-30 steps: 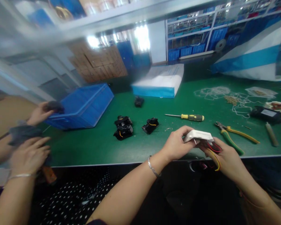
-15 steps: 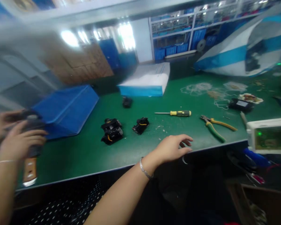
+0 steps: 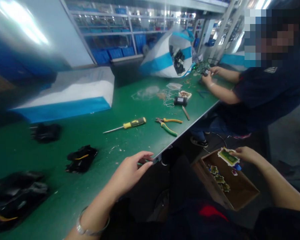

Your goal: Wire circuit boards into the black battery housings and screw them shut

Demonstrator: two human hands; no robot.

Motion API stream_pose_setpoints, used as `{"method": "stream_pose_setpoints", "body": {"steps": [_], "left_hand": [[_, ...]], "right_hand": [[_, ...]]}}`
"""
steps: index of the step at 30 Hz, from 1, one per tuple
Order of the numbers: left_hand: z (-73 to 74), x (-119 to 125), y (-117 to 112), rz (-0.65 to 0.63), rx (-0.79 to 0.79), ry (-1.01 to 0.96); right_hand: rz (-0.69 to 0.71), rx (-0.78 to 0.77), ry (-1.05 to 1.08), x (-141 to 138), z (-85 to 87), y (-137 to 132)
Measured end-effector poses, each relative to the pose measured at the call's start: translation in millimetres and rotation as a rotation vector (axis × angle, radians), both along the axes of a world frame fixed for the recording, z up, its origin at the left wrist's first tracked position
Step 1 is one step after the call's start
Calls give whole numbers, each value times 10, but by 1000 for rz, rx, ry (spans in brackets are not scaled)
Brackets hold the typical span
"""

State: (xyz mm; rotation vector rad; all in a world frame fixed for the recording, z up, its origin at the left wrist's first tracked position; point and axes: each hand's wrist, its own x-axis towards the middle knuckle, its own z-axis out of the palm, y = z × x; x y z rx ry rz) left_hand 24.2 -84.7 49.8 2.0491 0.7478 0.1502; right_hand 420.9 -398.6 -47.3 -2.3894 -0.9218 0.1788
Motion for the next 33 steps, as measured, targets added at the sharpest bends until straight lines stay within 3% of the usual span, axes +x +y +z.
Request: {"method": "stream_pose_setpoints", "body": {"steps": [4, 9, 12, 14, 17, 20, 22, 25, 29, 33], "left_hand": [[4, -29, -5, 1, 17, 23], [-32, -63, 34, 42, 77, 65], [-39, -80, 58, 63, 87, 98], [-38, -93, 71, 68, 94, 118], [-41, -115, 94, 76, 105, 136], [-57, -147, 124, 81, 108, 140], [-73, -174, 145, 91, 110, 141], [-90, -223, 173, 113, 133, 147], [-81, -284, 200, 151, 185, 148], [-81, -303, 218, 184, 211, 123]], "right_hand": [[-24, -174, 39, 233, -213, -42], [76, -201, 8, 271, -239, 510], [203, -125, -88, -30, -36, 1049], [220, -15, -163, -349, 160, 1407], [358, 161, -153, -889, 418, 1842], [513, 257, -92, -1284, 538, 2160], [558, 288, -91, -1340, 550, 2353], [432, 270, -199, -1055, 540, 2667], [150, 207, -324, -335, 540, 3091], [84, 128, -339, 174, 499, 3379]]}}
